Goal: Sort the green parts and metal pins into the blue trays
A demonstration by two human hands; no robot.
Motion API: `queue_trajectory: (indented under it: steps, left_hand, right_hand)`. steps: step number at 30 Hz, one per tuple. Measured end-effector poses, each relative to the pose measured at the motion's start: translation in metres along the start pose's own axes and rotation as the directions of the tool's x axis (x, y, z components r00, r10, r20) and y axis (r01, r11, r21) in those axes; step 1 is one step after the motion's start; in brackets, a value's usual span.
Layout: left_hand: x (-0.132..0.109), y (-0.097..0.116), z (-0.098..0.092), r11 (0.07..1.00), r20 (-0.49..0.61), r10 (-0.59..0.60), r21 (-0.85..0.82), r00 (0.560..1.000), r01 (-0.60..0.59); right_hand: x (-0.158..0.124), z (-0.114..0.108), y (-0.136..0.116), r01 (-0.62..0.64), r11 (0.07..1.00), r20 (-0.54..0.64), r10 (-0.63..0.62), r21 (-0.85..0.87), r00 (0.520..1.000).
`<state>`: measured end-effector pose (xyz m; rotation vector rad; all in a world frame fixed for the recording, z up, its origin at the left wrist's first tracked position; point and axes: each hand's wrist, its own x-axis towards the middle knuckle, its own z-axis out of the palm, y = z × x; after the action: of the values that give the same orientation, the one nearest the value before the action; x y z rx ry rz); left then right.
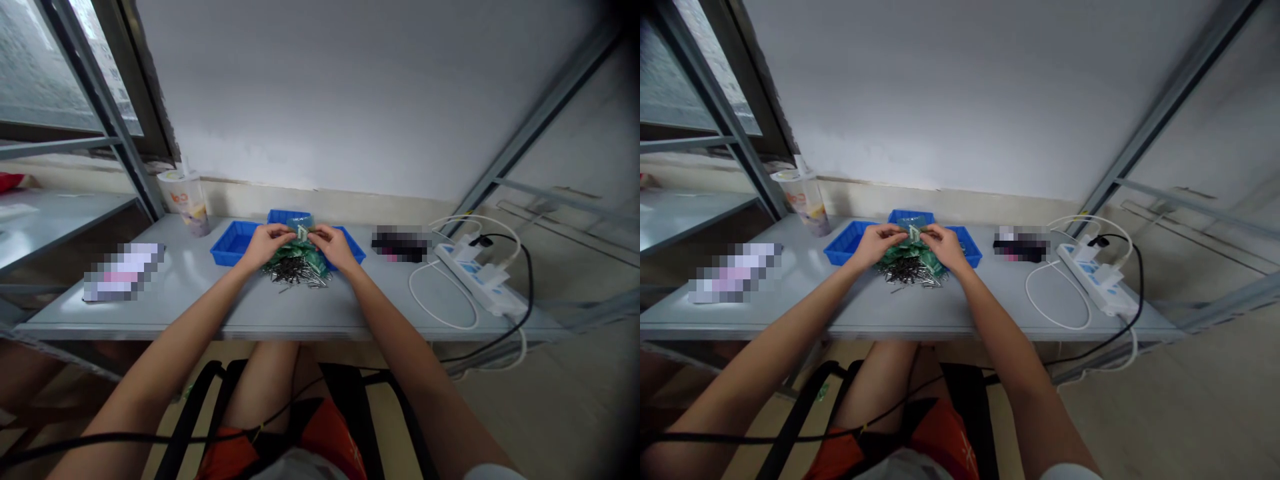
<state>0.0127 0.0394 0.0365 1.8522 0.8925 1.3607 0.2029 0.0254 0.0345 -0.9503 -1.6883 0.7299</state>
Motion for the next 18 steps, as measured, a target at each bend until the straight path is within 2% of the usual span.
queue_trajectory:
  steps: [18]
  left_hand:
    - [0.0014,-0.0076,-0.0019,0.998,-0.014,-0.009,0.055,1.000,0.010]
  right_hand:
    - [-0.0002,-0.0011,0.0014,0.032,0.990,-0.006,-0.033,-0.136,0.999]
